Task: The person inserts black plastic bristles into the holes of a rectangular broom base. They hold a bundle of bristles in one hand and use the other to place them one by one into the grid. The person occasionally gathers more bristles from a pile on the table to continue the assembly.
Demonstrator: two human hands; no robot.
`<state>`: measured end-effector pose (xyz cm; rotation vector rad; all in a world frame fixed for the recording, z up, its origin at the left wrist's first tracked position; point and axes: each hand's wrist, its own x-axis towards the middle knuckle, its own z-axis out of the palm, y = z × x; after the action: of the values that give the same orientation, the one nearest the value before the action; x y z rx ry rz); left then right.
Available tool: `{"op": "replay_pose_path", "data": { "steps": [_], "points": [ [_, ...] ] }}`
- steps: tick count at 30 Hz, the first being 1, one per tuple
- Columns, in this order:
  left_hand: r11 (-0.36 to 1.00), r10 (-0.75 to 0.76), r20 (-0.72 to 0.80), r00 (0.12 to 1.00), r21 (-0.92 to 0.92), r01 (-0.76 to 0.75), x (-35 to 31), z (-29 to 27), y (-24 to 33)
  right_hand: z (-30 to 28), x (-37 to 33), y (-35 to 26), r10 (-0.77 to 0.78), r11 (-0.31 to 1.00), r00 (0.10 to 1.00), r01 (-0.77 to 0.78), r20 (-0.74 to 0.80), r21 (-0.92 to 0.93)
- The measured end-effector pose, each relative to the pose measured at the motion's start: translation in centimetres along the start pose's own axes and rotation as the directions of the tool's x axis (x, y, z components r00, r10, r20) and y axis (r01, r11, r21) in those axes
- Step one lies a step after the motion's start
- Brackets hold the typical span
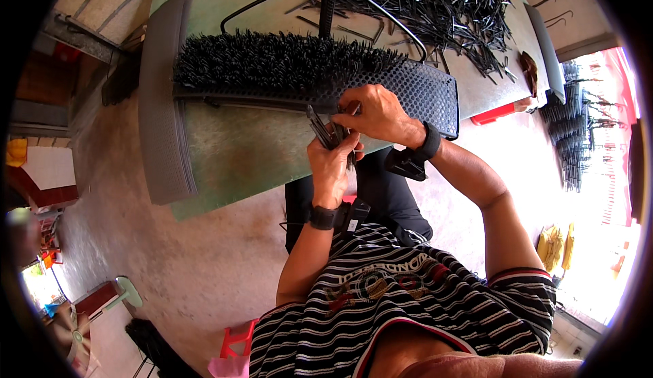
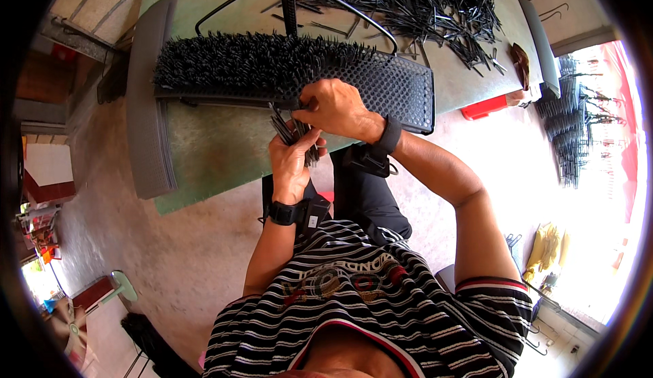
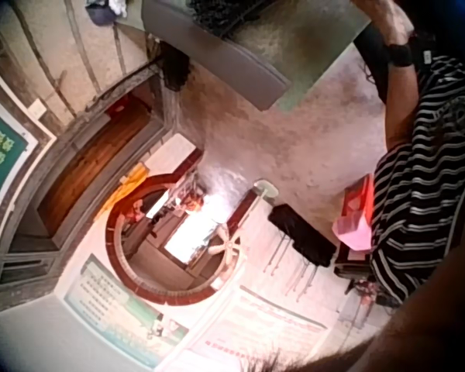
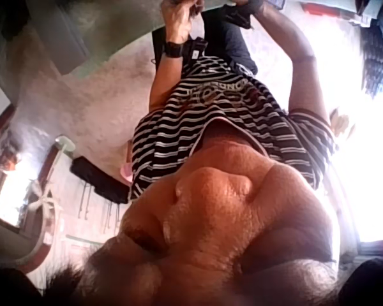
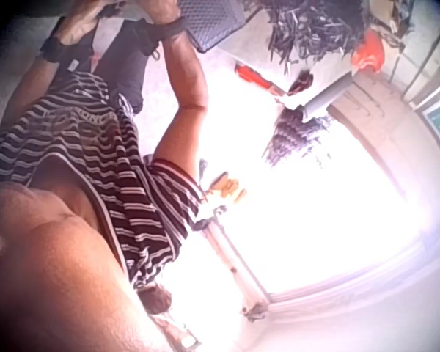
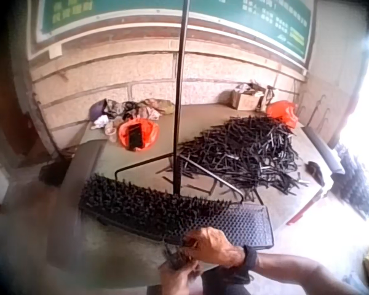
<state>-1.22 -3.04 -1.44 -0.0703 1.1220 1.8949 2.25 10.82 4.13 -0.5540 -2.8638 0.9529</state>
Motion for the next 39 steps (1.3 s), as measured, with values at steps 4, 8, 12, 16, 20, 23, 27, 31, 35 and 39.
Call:
{"op": "replay_pose_path", "data": {
  "steps": [4, 8, 12, 16, 20, 23, 27, 31, 35, 39],
  "points": [
    [0.995, -0.056, 0.033, 0.998, -0.082, 0.059, -0.3, 0.0, 0.3, 0.6, 0.0, 1.7, -0.016, 0.978, 1.000, 0.018, -0.011, 0.206],
    [0.998, -0.051, 0.026, 0.998, -0.041, 0.052, -0.6, -0.1, 0.5, 0.1, 0.2, 1.3, 0.034, 0.967, 0.999, -0.037, 0.015, 0.250],
    [0.997, -0.016, 0.017, 1.000, 0.075, 0.015, -0.6, 0.0, 0.3, -0.3, 0.0, 0.8, 0.025, 0.980, 0.998, -0.035, 0.054, 0.195],
    [0.999, -0.036, 0.015, 0.999, -0.003, 0.036, -0.6, 0.3, 0.0, 0.3, 0.1, 2.0, -0.015, 0.978, 1.000, 0.017, -0.010, 0.208],
    [0.999, -0.034, -0.002, 0.999, 0.009, 0.035, -0.7, 0.1, 0.2, 0.3, -0.7, 0.4, -0.048, 0.995, 0.981, 0.064, -0.189, 0.082],
    [1.000, 0.005, -0.007, 1.000, 0.019, -0.004, -0.6, 0.0, -0.3, 0.2, -1.2, -0.6, -0.129, 0.987, 0.983, 0.115, -0.127, -0.107],
    [0.999, 0.041, 0.013, 0.999, 0.006, -0.042, -0.5, 0.3, -0.8, 0.9, -1.2, 0.1, -0.109, 0.992, 0.988, 0.102, -0.112, -0.070],
    [0.999, -0.010, -0.008, 1.000, 0.044, 0.010, -0.6, 0.4, -0.4, 0.4, -0.5, 0.9, 0.119, 0.915, 0.993, -0.103, -0.016, 0.391],
    [0.999, -0.030, 0.023, 0.999, 0.022, 0.029, -0.1, -0.3, -0.8, -1.0, 0.0, 0.1, 0.228, 0.680, 0.973, -0.133, -0.035, 0.721],
    [0.997, -0.041, 0.065, 0.997, -0.056, 0.045, 0.4, -1.4, -1.4, -1.2, 0.6, -1.3, 0.157, 0.770, 0.933, 0.089, -0.324, 0.632]
  ]
}}
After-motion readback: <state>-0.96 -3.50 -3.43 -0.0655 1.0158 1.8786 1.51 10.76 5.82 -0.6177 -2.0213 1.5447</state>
